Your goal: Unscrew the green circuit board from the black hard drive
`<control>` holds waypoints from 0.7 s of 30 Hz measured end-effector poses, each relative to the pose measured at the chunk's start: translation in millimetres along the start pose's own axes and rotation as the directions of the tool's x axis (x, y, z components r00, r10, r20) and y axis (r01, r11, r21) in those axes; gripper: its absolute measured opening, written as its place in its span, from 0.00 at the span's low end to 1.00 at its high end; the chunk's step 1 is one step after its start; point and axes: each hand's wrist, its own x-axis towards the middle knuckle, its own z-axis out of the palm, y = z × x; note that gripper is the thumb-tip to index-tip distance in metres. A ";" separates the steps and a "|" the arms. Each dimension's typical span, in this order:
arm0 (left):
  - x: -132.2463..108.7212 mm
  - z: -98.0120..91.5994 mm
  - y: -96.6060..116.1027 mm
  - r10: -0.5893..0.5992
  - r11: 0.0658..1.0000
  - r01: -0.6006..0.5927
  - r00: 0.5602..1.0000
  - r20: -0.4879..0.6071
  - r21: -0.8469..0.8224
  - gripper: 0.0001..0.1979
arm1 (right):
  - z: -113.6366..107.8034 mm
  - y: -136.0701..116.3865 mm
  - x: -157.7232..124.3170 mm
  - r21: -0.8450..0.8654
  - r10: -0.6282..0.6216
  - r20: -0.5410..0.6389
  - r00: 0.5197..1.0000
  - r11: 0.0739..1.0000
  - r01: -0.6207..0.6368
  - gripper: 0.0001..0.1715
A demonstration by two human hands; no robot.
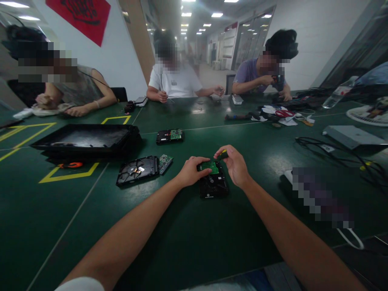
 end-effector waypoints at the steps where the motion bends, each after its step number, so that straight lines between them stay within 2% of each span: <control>1: -0.2 -0.2 0.0 0.001 1.000 -0.001 1.000 0.002 0.000 0.25 | -0.3 -0.5 0.1 0.005 -0.004 0.000 1.000 1.000 0.004 0.21; 8: 0.0 -1.2 0.7 0.013 1.000 -0.013 1.000 0.008 -0.001 0.25 | 1.6 -6.8 -0.6 0.095 0.028 0.038 0.999 0.995 -0.032 0.16; 16: 0.2 -0.5 1.3 0.000 1.000 0.000 1.000 0.005 0.014 0.24 | 0.3 -3.3 1.9 0.122 0.018 0.009 1.000 0.992 -0.019 0.26; 21: 0.4 0.5 0.6 0.008 1.000 -0.008 1.000 0.004 0.016 0.25 | -2.5 -1.9 1.1 0.009 -0.014 0.015 1.000 1.000 0.013 0.20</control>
